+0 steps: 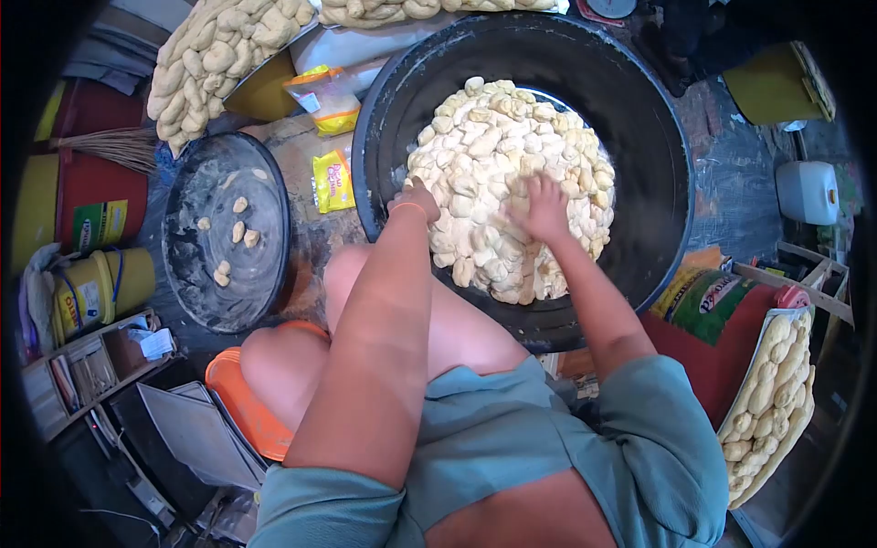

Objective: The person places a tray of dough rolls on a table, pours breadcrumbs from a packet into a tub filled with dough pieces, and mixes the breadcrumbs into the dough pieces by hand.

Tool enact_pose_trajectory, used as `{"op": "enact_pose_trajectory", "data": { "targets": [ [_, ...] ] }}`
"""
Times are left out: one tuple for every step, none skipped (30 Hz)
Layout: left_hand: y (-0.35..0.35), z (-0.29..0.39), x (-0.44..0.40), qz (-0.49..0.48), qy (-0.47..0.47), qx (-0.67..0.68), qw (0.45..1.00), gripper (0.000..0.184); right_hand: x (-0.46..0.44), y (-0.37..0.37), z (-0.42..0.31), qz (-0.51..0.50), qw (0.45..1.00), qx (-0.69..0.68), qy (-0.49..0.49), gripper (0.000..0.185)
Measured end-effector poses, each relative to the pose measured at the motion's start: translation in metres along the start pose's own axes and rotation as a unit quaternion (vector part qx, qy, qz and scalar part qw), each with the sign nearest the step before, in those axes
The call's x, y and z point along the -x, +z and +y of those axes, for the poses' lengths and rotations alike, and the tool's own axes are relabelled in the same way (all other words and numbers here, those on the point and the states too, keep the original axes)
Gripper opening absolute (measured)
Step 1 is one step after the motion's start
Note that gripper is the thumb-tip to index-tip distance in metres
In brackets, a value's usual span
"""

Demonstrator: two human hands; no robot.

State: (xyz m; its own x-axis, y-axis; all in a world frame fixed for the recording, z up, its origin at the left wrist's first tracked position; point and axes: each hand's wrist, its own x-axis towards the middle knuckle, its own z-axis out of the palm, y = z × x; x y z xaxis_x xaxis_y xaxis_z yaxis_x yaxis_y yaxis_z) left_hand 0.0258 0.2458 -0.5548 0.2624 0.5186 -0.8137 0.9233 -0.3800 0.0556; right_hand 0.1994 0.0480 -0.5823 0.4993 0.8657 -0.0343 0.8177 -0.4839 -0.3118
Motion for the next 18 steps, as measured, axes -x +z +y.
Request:
{"op": "enact_pose_trajectory", "data": {
  "targets": [
    [-0.009,0.003,0.009,-0.015,-0.003,-0.037,0.999,0.056,-0.019,-0.001,0.001,-0.004,1.000,-0.009,0.029,0.079],
    [-0.015,0.005,0.014,-0.029,-0.006,-0.074,0.997,0.053,-0.036,-0.003,-0.002,-0.005,0.998,-0.017,0.057,0.081],
    [-0.013,0.006,0.015,-0.007,0.009,-0.082,0.997,0.056,-0.049,0.002,-0.010,-0.018,0.999,-0.016,0.038,0.082],
    [-0.008,0.005,0.016,0.013,0.024,-0.089,0.996,0.060,-0.061,0.009,-0.023,-0.031,0.999,-0.015,0.020,0.083],
    [-0.005,0.005,0.015,0.034,0.040,-0.096,0.994,0.064,-0.068,0.015,-0.038,-0.043,0.999,-0.014,0.000,0.083],
    [-0.004,0.003,0.006,-0.041,0.069,-0.080,0.994,0.066,-0.071,0.018,-0.057,-0.104,0.994,-0.023,-0.001,0.083],
    [-0.003,-0.001,-0.009,-0.115,0.098,-0.062,0.987,0.067,-0.071,0.019,-0.076,-0.165,0.986,-0.032,-0.003,0.083],
    [-0.002,-0.004,-0.015,-0.191,0.125,-0.043,0.973,0.069,-0.060,0.013,-0.093,-0.191,0.981,0.013,-0.029,0.076],
    [0.005,-0.007,-0.018,-0.146,0.129,-0.028,0.980,0.072,-0.049,0.022,-0.097,-0.161,0.984,0.030,-0.072,0.067],
    [0.009,-0.010,-0.019,-0.099,0.133,-0.014,0.986,0.075,-0.038,0.018,-0.099,-0.174,0.980,0.025,-0.096,0.064],
    [0.007,-0.012,-0.018,-0.050,0.137,-0.001,0.989,0.078,-0.032,0.013,-0.097,-0.184,0.975,0.020,-0.120,0.062],
    [0.006,-0.009,-0.018,-0.079,0.117,0.002,0.990,0.089,-0.027,0.011,-0.088,-0.191,0.971,0.018,-0.139,0.062],
    [0.003,-0.007,-0.014,-0.063,0.118,0.017,0.991,0.090,-0.022,0.008,-0.073,-0.199,0.967,0.015,-0.159,0.062],
    [0.002,-0.005,-0.008,-0.048,0.120,0.033,0.991,0.090,-0.017,0.005,-0.058,-0.207,0.962,0.014,-0.179,0.062],
    [0.003,-0.002,-0.005,-0.034,0.123,0.049,0.991,0.090,-0.018,0.004,-0.041,-0.196,0.971,-0.027,-0.132,0.063],
    [0.005,0.001,-0.006,-0.011,0.137,0.038,0.990,0.088,-0.024,0.003,-0.021,-0.185,0.977,-0.066,-0.085,0.064],
    [0.006,0.003,-0.008,-0.015,0.153,0.049,0.987,0.087,-0.031,0.001,-0.013,-0.173,0.979,-0.105,-0.036,0.066],
    [0.006,0.005,-0.009,-0.020,0.170,0.059,0.984,0.086,-0.035,0.003,-0.010,-0.168,0.983,-0.070,0.001,0.067]
  ]
}}
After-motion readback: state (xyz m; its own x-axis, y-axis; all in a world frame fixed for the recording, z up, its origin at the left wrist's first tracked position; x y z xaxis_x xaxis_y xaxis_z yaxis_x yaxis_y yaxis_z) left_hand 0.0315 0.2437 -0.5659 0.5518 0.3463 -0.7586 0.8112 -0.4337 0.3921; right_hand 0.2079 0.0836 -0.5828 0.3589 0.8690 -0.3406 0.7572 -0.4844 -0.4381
